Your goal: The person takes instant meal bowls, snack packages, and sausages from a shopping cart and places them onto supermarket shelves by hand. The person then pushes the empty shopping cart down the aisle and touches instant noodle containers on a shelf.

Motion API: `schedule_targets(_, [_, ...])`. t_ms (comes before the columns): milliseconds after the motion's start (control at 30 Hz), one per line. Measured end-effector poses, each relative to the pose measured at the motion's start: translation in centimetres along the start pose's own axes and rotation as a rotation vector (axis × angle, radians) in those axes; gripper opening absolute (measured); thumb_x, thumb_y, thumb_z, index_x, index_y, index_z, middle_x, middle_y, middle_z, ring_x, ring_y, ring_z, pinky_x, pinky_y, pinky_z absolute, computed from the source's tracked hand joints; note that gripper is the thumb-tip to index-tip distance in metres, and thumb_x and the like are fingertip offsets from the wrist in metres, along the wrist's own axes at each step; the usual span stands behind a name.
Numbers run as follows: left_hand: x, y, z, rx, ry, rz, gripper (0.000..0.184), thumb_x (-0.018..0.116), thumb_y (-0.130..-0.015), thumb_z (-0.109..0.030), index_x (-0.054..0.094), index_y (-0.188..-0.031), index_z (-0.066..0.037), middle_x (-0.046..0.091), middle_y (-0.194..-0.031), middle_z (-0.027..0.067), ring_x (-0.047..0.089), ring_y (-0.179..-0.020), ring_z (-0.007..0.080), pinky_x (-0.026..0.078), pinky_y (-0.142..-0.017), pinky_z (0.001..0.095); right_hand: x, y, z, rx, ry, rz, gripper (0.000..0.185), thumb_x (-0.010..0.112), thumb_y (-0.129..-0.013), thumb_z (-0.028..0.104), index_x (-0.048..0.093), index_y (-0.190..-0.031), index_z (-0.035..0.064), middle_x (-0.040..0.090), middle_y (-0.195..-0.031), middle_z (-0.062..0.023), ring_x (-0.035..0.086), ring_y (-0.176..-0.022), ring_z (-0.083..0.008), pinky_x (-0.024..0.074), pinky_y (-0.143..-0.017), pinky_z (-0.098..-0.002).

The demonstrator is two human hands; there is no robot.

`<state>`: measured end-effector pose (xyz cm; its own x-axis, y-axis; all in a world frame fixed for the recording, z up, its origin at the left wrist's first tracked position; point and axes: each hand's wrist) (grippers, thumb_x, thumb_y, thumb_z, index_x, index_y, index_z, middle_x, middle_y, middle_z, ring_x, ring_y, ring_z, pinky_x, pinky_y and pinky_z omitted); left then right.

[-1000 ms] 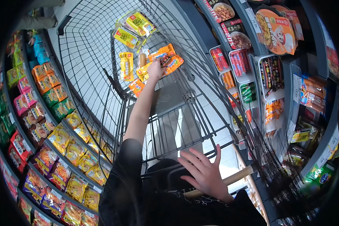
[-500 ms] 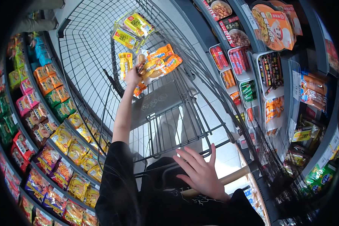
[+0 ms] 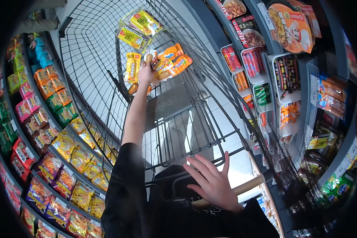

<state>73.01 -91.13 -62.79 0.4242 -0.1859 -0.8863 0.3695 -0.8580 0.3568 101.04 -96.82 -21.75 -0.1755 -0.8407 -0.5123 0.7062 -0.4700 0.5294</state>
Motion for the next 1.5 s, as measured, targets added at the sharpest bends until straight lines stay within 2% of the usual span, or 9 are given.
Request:
schedule_targets(333, [-0.6, 1.4, 1.7, -0.035, -0.109, 0.049, 0.029, 0.065, -0.071, -0.032, 0.059, -0.083, -0.006, 0.051, -0.102, 0.0052, 0.060, -0.073, 0.0271, 0.048, -0.061, 0.0391, -0.1, 0.2, 0.2, 0.017, -0.009, 0.006, 0.051, 0.065, -0.072, 0.029, 0.048, -0.118, 0.0135, 0.044, -0.122, -0.0008, 0.039, -0.116, -0.0161, -0.0033, -0.095, -0.0614])
schedule_targets(433, [-0.9, 1.3, 2.0, 0.016, -0.118, 0.016, 0.028, 0.063, -0.073, -0.031, 0.059, -0.085, -0.007, 0.058, -0.082, 0.0108, 0.059, -0.071, 0.0301, 0.047, -0.060, 0.0404, -0.1, 0.2, 0.0, -0.004, 0.001, 0.007, 0.051, 0.065, -0.071, 0.028, 0.048, -0.118, 0.0131, 0.044, -0.123, -0.0007, 0.038, -0.117, -0.0161, -0.0032, -0.095, -0.0614])
schedule_targets(567, [-1.2, 1.3, 1.2, 0.125, 0.068, 0.024, 0.026, 0.063, -0.072, -0.026, 0.058, -0.089, -0.008, 0.060, -0.077, 0.0149, 0.058, -0.074, 0.0320, 0.045, -0.063, 0.0413, 0.0, 0.1, -0.1, 0.015, -0.030, 0.020, 0.052, 0.065, -0.071, 0.028, 0.048, -0.118, 0.0127, 0.044, -0.123, -0.0007, 0.038, -0.117, -0.0159, -0.0032, -0.095, -0.0618])
schedule_targets(733, [0.9, -0.6, -0.7, 0.203, 0.358, 0.232, 0.042, 0.067, -0.064, -0.029, 0.054, -0.097, -0.008, 0.060, -0.083, 0.0166, 0.057, -0.081, 0.0333, 0.046, -0.070, 0.0396, -0.2, 0.0, -0.1, 0.013, 0.007, 0.020, 0.053, 0.065, -0.070, 0.028, 0.048, -0.118, 0.0126, 0.044, -0.123, -0.0006, 0.038, -0.117, -0.0158, -0.0031, -0.095, -0.0622])
schedule_targets(833, [1.5, -1.2, -2.4, 0.106, 0.076, 0.464, 0.067, 0.073, -0.046, -0.040, 0.051, -0.096, 0.000, 0.059, -0.094, 0.0178, 0.058, -0.086, 0.0295, 0.046, -0.077, 0.0365, -0.2, -0.1, -0.1, 0.020, 0.008, 0.023, 0.053, 0.065, -0.070, 0.028, 0.048, -0.118, 0.0125, 0.044, -0.123, -0.0004, 0.039, -0.116, -0.0158, -0.0033, -0.095, -0.0622])
schedule_targets(1200, [0.8, -2.8, -2.0, 0.092, -0.180, 0.665, 0.057, 0.070, -0.050, -0.035, 0.054, -0.095, -0.004, 0.061, -0.092, 0.0155, 0.059, -0.086, 0.0272, 0.048, -0.076, 0.0360, -0.2, -0.1, 0.3, 0.021, -0.027, 0.027, 0.053, 0.065, -0.070, 0.027, 0.048, -0.118, 0.0116, 0.044, -0.123, -0.0013, 0.039, -0.116, -0.0160, -0.0043, -0.096, -0.0612])
schedule_targets(1267, [0.6, -2.2, -1.8, 0.107, -0.201, 0.644, 0.053, 0.070, -0.052, -0.032, 0.054, -0.094, -0.004, 0.060, -0.092, 0.0149, 0.059, -0.085, 0.0277, 0.048, -0.074, 0.0365, -0.2, -0.3, 0.4, 0.004, -0.056, 0.017, 0.053, 0.066, -0.070, 0.026, 0.048, -0.118, 0.0114, 0.044, -0.124, -0.0013, 0.039, -0.117, -0.0160, -0.0044, -0.095, -0.0617])
schedule_targets(1333, [1.4, -0.6, -1.5, 0.250, -0.101, 0.365, 0.053, 0.071, -0.051, -0.032, 0.053, -0.091, -0.003, 0.058, -0.093, 0.0143, 0.059, -0.082, 0.0291, 0.049, -0.073, 0.0376, -0.2, -0.2, 0.3, 0.009, -0.046, 0.016, 0.053, 0.066, -0.070, 0.026, 0.048, -0.118, 0.0114, 0.043, -0.124, -0.0013, 0.039, -0.117, -0.0159, -0.0042, -0.095, -0.0622])
schedule_targets(1500, [1.7, 0.9, -2.7, 0.186, -0.090, 0.313, 0.052, 0.071, -0.059, -0.024, 0.042, -0.097, -0.004, 0.057, -0.093, 0.0154, 0.059, -0.081, 0.0321, 0.049, -0.068, 0.0404, -0.1, -0.1, -0.3, 0.023, -0.029, 0.023, 0.053, 0.066, -0.070, 0.025, 0.048, -0.118, 0.0115, 0.043, -0.124, -0.0010, 0.038, -0.117, -0.0154, -0.0037, -0.094, -0.0635])
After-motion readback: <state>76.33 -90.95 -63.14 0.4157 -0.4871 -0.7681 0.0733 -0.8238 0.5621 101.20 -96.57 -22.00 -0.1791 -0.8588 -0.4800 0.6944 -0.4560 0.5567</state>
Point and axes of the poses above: each hand's wrist, its own y-axis away from the middle knuckle, its own x-axis out of the palm, z = x × y
